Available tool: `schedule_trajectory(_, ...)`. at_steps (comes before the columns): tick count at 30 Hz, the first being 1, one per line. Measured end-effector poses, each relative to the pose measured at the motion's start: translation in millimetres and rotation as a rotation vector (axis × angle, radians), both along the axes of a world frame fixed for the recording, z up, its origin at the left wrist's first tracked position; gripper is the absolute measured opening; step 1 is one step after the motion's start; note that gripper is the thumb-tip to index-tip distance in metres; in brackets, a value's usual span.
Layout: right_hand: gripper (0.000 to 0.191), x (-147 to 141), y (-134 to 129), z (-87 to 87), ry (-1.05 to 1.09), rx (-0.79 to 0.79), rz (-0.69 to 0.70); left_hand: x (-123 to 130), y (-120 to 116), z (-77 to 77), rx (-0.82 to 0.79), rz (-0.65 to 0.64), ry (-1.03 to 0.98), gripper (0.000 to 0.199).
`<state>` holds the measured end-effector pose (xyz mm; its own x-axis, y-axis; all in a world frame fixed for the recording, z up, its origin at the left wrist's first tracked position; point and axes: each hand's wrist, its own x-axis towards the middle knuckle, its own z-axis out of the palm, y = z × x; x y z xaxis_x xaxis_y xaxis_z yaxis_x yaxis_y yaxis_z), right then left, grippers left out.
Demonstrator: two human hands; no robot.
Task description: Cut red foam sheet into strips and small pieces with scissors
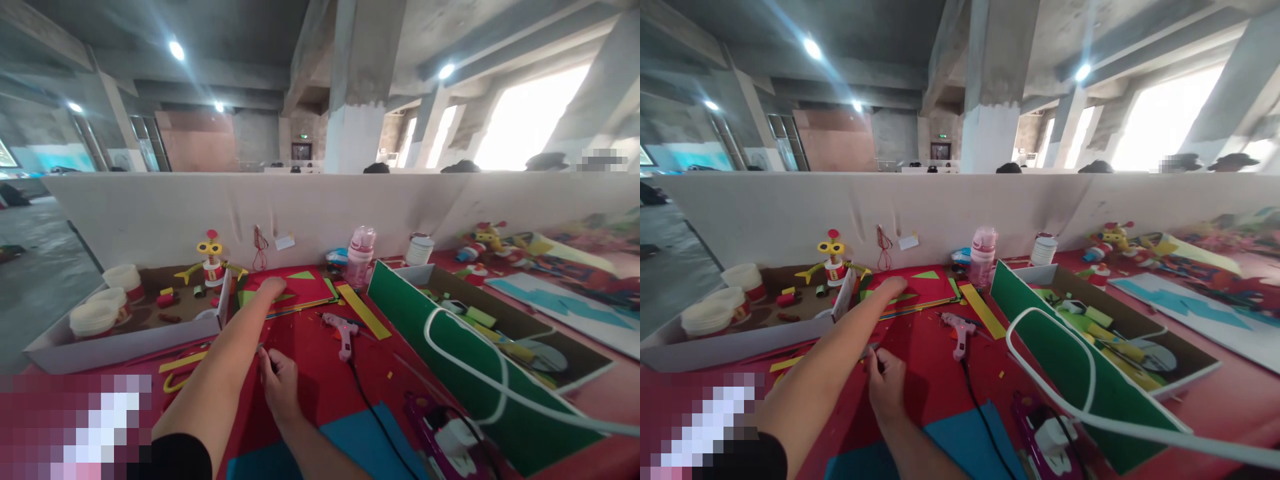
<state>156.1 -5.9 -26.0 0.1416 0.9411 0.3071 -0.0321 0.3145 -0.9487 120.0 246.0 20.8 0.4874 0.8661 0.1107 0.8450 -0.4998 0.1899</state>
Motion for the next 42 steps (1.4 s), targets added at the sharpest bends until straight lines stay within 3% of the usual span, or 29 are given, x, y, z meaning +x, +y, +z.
schedule_trajectory(4, 0.048, -0.2, 2.0, -1.7, -0.001, 0.006, -0.004, 3.2, -7.7, 0.1, 0.06, 0.045, 0.091, 0.014)
schedule_trajectory(7, 0.048, 0.0, 3.0, -2.8, -0.019, 0.033, -0.031, 6.4, -16.3, 7.1, 0.155, 0.084, 0.091, 0.021)
schedule_trajectory(10, 0.047, 0.5, 1.8, 0.1, -0.035, 0.064, -0.048, 8.0, -36.9, 26.8, 0.243, 0.096, 0.065, 0.029)
schedule_trajectory(13, 0.047, 3.3, -5.3, 13.1, -0.064, 0.11, -0.018, 1.0, -79.6, 53.2, 0.312, 0.067, 0.045, 0.03)
schedule_trajectory(15, 0.045, 10.1, -15.4, 28.2, -0.052, 0.13, -0.029, -12.1, -119.5, 67.9, 0.465, -0.029, 0.056, 0.024)
schedule_trajectory(18, 0.04, 33.1, -39.1, 54.2, 0.104, 0.125, -0.161, -43.3, -187.8, 75.1, 0.55, -0.076, 0.125, 0.02)
schedule_trajectory(20, 0.037, 55.6, -58.5, 67.1, 0.119, 0.141, -0.197, -65.7, -232.8, 65.6, 0.564, -0.06, 0.13, 0.02)
schedule_trajectory(23, 0.032, 87.2, -86.4, 70.6, -0.062, 0.214, -0.221, -89.0, -288.8, 32.9, 0.539, -0.039, 0.172, 0.019)
schedule_trajectory(26, 0.024, 100.0, -106.1, 57.6, -0.429, 0.295, -0.165, -94.8, -324.2, -3.1, 0.497, -0.031, 0.208, 0.017)
schedule_trajectory(29, 0.03, 92.3, -115.0, 39.2, -0.837, 0.378, -0.036, -89.8, -341.7, -23.0, 0.482, -0.024, 0.212, 0.016)
schedule_trajectory(31, 0.042, 82.9, -114.9, 28.3, -1.032, 0.397, 0.048, -85.8, -347.0, -27.4, 0.479, -0.046, 0.213, 0.015)
schedule_trajectory(34, 0.045, 74.7, -107.0, 16.0, -1.186, 0.373, 0.102, -83.9, -352.1, -29.4, 0.465, -0.1, 0.181, 0.015)
schedule_trajectory(39, 0.037, 82.5, -95.2, 4.3, -1.291, 0.357, 0.136, -95.9, -362.9, -27.0, 0.344, -0.296, -0.003, 0.02)
schedule_trajectory(42, 0.031, 85.7, -98.5, 1.3, -1.266, 0.437, 0.239, -109.7, -358.9, -17.1, 0.179, -0.275, -0.183, 0.022)
